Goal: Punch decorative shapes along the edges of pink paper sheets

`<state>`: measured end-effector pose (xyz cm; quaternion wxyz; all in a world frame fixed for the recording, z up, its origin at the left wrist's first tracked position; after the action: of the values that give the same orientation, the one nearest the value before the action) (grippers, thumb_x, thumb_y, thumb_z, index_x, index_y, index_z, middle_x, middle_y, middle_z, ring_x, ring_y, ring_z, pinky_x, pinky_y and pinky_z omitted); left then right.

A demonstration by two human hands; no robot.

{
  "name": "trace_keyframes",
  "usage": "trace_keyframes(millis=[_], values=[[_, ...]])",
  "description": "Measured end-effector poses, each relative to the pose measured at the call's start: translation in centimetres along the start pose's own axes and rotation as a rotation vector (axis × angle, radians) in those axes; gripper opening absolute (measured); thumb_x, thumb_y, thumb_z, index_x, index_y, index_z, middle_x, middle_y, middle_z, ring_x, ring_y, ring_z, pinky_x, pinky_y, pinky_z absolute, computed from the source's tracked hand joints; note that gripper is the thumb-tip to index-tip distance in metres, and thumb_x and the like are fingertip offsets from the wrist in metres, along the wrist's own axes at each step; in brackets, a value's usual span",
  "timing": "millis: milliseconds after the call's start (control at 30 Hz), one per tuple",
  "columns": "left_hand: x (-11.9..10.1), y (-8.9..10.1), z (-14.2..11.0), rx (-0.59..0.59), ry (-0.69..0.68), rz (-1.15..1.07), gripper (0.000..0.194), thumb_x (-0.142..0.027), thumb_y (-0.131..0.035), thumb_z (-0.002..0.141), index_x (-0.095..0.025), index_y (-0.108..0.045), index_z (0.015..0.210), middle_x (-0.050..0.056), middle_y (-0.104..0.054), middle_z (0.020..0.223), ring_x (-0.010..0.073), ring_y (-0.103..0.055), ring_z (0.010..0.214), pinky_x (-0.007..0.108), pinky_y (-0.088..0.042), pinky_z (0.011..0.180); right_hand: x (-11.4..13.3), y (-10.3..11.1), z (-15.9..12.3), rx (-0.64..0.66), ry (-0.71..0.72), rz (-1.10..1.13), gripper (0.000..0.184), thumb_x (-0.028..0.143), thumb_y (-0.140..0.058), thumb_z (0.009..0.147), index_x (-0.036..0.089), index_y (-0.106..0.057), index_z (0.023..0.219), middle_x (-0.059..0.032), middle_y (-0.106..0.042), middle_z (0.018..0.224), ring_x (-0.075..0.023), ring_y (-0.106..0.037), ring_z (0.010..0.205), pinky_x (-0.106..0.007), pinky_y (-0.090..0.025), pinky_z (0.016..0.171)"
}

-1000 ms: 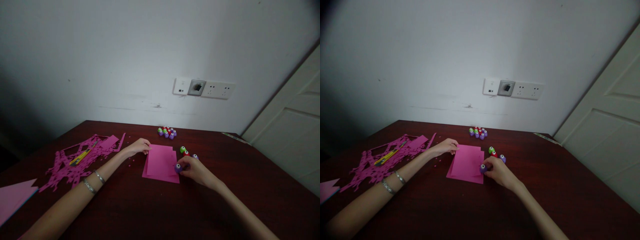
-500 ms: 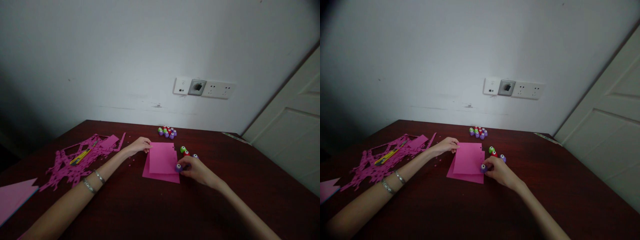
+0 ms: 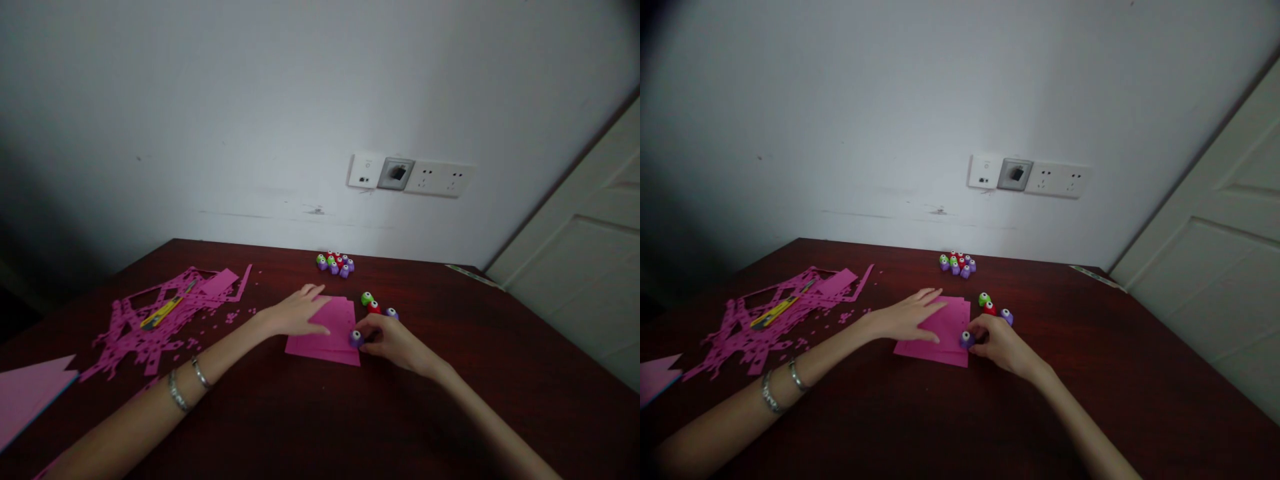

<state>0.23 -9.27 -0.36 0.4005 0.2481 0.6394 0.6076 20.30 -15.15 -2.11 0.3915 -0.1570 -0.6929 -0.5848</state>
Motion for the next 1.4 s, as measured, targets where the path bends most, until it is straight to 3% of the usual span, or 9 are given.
trace_keyframes(millis=[100, 267, 767, 900, 1033, 1100, 1167, 1267, 1400], values=[[-0.7, -1.5, -0.1, 0.191, -0.015, -0.019, 0.085, -0.066, -0.043, 0.075, -0.017, -0.019, 0.14, 0.015, -0.004, 0.148, 0.0333, -0.005, 0.134, 0.049, -0.018, 0.104, -0.2, 0.1, 0.1, 0.005, -0.03, -0.01, 0.024, 0.021, -0.064, 0.069, 0.015, -0.063, 0.092, -0.0038, -0.063, 0.082, -0.015, -0.058, 0.074, -0.026, -0.047, 0.066], [-0.3, -2.5, -0.1, 0.313, 0.011, -0.046, 0.091, -0.068, -0.04, 0.074, -0.014, -0.013, 0.141, 0.015, -0.001, 0.148, 0.031, -0.003, 0.135, 0.046, -0.015, 0.106, -0.3, 0.1, 0.1, 0.025, -0.042, -0.012, 0.022, 0.021, -0.065, 0.069, 0.015, -0.063, 0.089, -0.0032, -0.063, 0.079, -0.0146, -0.058, 0.072, -0.026, -0.046, 0.064], [-0.2, -2.8, 0.0, 0.33, 0.021, -0.071, 0.096, -0.068, -0.041, 0.073, -0.011, -0.004, 0.142, 0.017, -0.001, 0.148, 0.0301, -0.002, 0.135, 0.044, -0.014, 0.107, -0.2, 0.1, 0.1, 0.036, -0.009, 0.0, 0.027, 0.027, -0.066, 0.068, 0.016, -0.063, 0.092, -0.0032, -0.062, 0.081, -0.0147, -0.057, 0.073, -0.026, -0.047, 0.064], [-0.3, -2.3, 0.1, 0.26, 0.007, -0.133, 0.099, -0.068, -0.041, 0.074, -0.01, 0.002, 0.141, 0.016, 0.003, 0.148, 0.0293, 0.001, 0.135, 0.043, -0.014, 0.107, 0.3, 0.9, -0.1, 0.01, -0.133, 0.067, 0.03, 0.042, -0.065, 0.07, 0.015, -0.06, 0.082, -0.0022, -0.061, 0.07, -0.0117, -0.056, 0.06, -0.022, -0.045, 0.051], [-0.8, -0.6, 0.4, 0.037, 0.025, -0.213, 0.078, -0.063, -0.041, 0.078, -0.012, -0.028, 0.135, 0.017, -0.027, 0.142, 0.0287, -0.022, 0.13, 0.042, -0.026, 0.102, -0.4, 0.7, -0.2, 0.04, -0.387, 0.233, 0.044, 0.059, -0.051, 0.074, 0.016, -0.051, 0.068, -0.0009, -0.058, 0.057, -0.0081, -0.051, 0.042, -0.017, -0.035, 0.033], [-1.0, 0.0, 0.6, -0.087, 0.064, -0.269, 0.054, -0.056, -0.04, 0.082, -0.014, -0.052, 0.115, 0.013, -0.052, 0.12, 0.0241, -0.045, 0.112, 0.038, -0.036, 0.092, -0.8, 0.2, -0.2, 0.087, -0.452, 0.3, 0.051, 0.065, -0.048, 0.073, 0.015, -0.051, 0.065, -0.001, -0.057, 0.051, -0.0069, -0.05, 0.037, -0.015, -0.03, 0.029], [-1.0, 0.0, 1.0, -0.134, 0.127, -0.382, 0.043, -0.05, -0.037, 0.086, -0.014, -0.06, 0.091, 0.009, -0.062, 0.09, 0.0174, -0.056, 0.084, 0.032, -0.043, 0.077, -1.1, -0.2, -0.1, 0.135, -0.477, 0.314, 0.057, 0.069, -0.044, 0.072, 0.014, -0.053, 0.062, -0.0012, -0.055, 0.046, -0.0056, -0.047, 0.034, -0.014, -0.026, 0.027], [-1.1, -1.0, 1.8, -0.03, 0.216, -0.643, 0.045, -0.046, -0.033, 0.088, -0.012, -0.059, 0.074, 0.005, -0.06, 0.065, 0.0111, -0.054, 0.058, 0.026, -0.043, 0.058, -1.4, -0.6, 0.0, 0.203, -0.494, 0.268, 0.064, 0.072, -0.042, 0.072, 0.011, -0.057, 0.057, -0.0022, -0.053, 0.044, -0.0047, -0.044, 0.032, -0.014, -0.025, 0.026], [-1.7, -2.6, 2.5, 0.194, 0.286, -0.872, 0.045, -0.045, -0.034, 0.088, -0.011, -0.058, 0.071, 0.004, -0.059, 0.059, 0.0094, -0.052, 0.048, 0.024, -0.039, 0.047, -1.4, -0.8, 0.2, 0.286, -0.529, 0.219, 0.069, 0.074, -0.041, 0.07, 0.009, -0.062, 0.059, -0.0031, -0.053, 0.044, -0.0048, -0.045, 0.032, -0.014, -0.027, 0.027]])
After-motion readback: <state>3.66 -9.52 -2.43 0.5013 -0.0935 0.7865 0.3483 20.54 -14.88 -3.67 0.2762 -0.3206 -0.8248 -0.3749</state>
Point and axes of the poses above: each hand's wrist, its own z-axis towards the middle knuckle, its own y-axis out of the back of the hand, x = y × z, the point moved 4 cm from there along z, towards the middle knuckle
